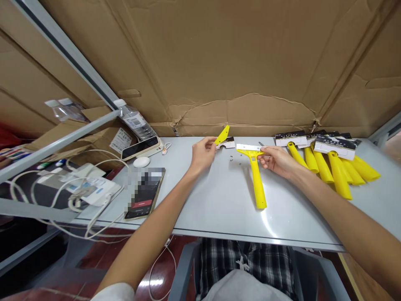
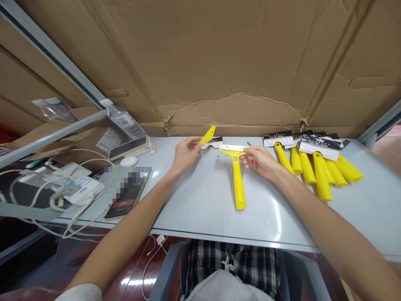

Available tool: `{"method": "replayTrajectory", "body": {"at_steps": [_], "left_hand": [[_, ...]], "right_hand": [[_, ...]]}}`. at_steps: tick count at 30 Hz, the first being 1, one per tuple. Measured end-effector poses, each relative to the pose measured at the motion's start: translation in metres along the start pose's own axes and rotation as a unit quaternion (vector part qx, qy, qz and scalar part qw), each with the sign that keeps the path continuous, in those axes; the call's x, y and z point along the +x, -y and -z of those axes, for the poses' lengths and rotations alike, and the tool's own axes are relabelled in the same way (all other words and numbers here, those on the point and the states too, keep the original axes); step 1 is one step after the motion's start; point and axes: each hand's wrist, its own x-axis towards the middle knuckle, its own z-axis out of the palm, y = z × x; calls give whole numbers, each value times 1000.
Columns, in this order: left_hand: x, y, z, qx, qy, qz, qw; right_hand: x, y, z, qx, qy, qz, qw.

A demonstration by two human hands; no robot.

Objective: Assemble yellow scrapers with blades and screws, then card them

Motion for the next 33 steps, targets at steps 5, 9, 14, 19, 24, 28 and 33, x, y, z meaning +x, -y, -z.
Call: {"method": "replayTrajectory", "body": {"at_steps": [5,9,14,19,24,28,33], "left_hand": [[-7,-18,-2,-127,23,20,991],[-17,-26,-10,-162,85,35,982],[-22,-24,-17,-176,118,46,976],[-23,-18,-19,-148,121,14,982],[-22,-11,-21,-107,120,0,987],[-24,-9,-25,-104,120,-5,987],[-29,-14,-28,-148,120,52,980]], "right_hand": [[-2,-4,-6,-19,27,-12,999],[-2,-11,-8,-39,40,-26,998],[0,-18,-9,-58,53,-38,996],[2,-19,-8,-59,46,-29,997],[1,-17,-9,-59,41,-33,997],[0,-16,-11,-45,37,-32,998],[-2,-14,-13,-45,41,-32,998]]}}
